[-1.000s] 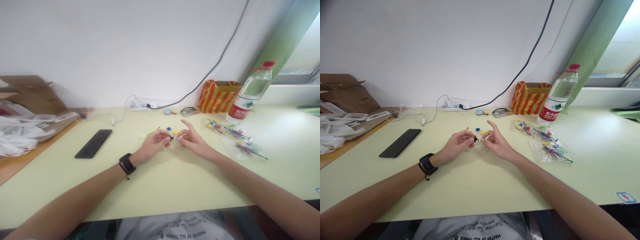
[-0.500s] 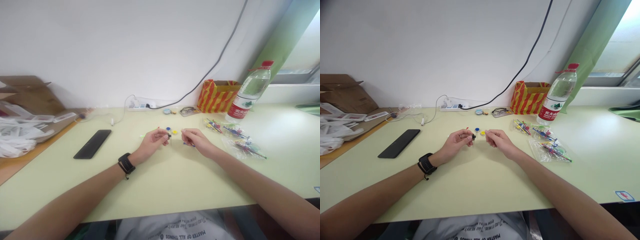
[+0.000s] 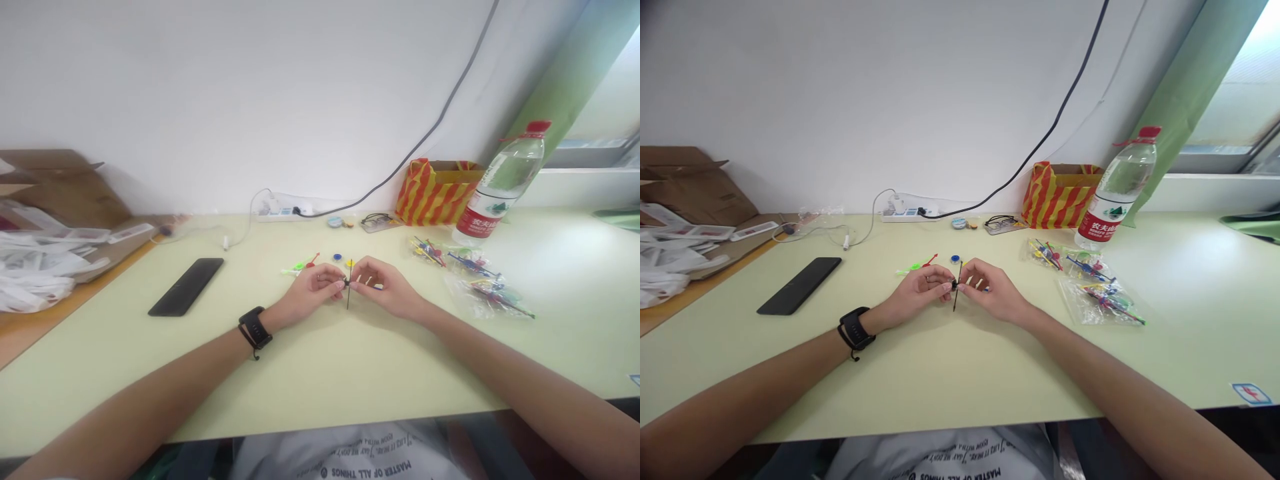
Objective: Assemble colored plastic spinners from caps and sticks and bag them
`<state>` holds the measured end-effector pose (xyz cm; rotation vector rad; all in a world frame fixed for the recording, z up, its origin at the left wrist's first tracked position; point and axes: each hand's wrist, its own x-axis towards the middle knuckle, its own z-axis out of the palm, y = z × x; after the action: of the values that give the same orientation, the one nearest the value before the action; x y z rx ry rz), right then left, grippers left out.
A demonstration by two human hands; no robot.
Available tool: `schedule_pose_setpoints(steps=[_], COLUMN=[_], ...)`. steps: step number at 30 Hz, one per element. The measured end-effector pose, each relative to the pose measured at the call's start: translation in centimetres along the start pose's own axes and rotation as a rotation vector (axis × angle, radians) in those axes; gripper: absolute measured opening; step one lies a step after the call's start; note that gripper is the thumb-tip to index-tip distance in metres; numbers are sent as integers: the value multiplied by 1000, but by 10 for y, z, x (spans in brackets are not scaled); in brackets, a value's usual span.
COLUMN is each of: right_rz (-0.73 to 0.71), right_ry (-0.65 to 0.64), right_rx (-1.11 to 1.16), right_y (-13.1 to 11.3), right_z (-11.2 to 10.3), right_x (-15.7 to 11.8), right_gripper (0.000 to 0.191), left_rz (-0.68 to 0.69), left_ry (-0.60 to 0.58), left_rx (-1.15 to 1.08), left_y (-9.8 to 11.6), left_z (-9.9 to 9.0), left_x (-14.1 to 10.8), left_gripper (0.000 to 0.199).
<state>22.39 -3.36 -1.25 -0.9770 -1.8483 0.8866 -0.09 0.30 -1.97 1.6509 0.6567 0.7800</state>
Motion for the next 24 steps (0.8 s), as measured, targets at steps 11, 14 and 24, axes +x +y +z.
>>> schedule_pose_setpoints(steps=[11,14,24], right_rz=[-170,-173,-44], right_ry=[78,116,94], right_rx=[-265,-314,-278], right_y=[3,2,6], right_z=[-3,-4,-17], right_x=[-8,-8,5], right_gripper=[63,65,56], left_rz=[-28,-47,-37], left_ry=[57,50,111], left_rx=[-47,-60,-99], left_y=[-1,-2,-6], left_z=[-5,-7,-11], left_x=[4,4,6], left_gripper=[34,34,38])
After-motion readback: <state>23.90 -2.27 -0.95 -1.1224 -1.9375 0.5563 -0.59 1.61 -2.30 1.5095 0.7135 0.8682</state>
